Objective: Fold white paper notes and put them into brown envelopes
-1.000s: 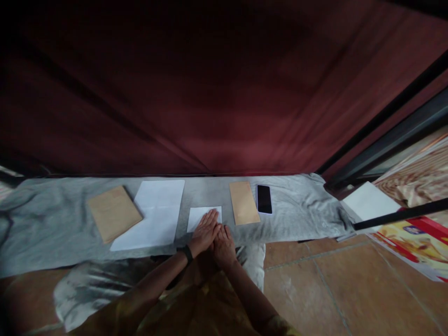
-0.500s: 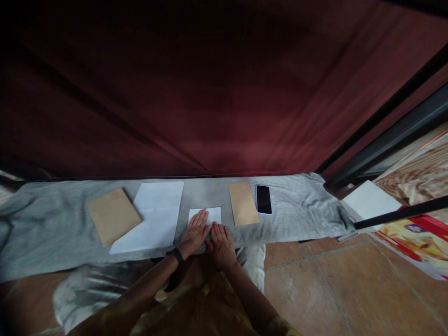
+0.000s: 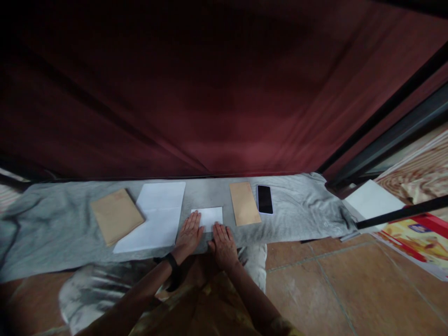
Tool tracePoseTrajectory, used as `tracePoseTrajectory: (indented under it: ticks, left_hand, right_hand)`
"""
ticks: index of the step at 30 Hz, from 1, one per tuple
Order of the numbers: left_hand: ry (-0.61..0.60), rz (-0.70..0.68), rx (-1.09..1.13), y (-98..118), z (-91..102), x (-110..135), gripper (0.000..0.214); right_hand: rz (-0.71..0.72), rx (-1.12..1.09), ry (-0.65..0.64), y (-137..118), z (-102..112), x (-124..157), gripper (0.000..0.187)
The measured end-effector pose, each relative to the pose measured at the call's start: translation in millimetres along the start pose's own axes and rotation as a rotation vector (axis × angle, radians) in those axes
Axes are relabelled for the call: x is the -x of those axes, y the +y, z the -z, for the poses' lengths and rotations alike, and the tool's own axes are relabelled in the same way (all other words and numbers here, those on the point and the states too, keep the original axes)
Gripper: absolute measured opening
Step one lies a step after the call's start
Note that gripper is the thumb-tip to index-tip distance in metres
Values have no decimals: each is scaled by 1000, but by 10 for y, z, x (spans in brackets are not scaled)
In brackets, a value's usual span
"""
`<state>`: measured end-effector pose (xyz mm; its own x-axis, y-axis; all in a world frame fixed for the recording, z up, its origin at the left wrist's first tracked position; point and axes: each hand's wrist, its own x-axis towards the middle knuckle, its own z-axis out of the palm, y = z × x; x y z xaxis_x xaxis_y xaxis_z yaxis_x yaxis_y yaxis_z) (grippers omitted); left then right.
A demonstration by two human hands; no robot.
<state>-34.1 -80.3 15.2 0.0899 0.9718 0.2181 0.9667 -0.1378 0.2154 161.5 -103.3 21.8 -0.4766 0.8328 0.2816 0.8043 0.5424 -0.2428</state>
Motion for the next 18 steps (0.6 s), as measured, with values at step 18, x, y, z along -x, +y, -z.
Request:
tracePoseTrajectory:
  ticks: [18]
  left_hand:
    - [6,-8,-23,-43,-13,24,60]
  right_hand:
    - [-136,45,86,137,-184,-488,53]
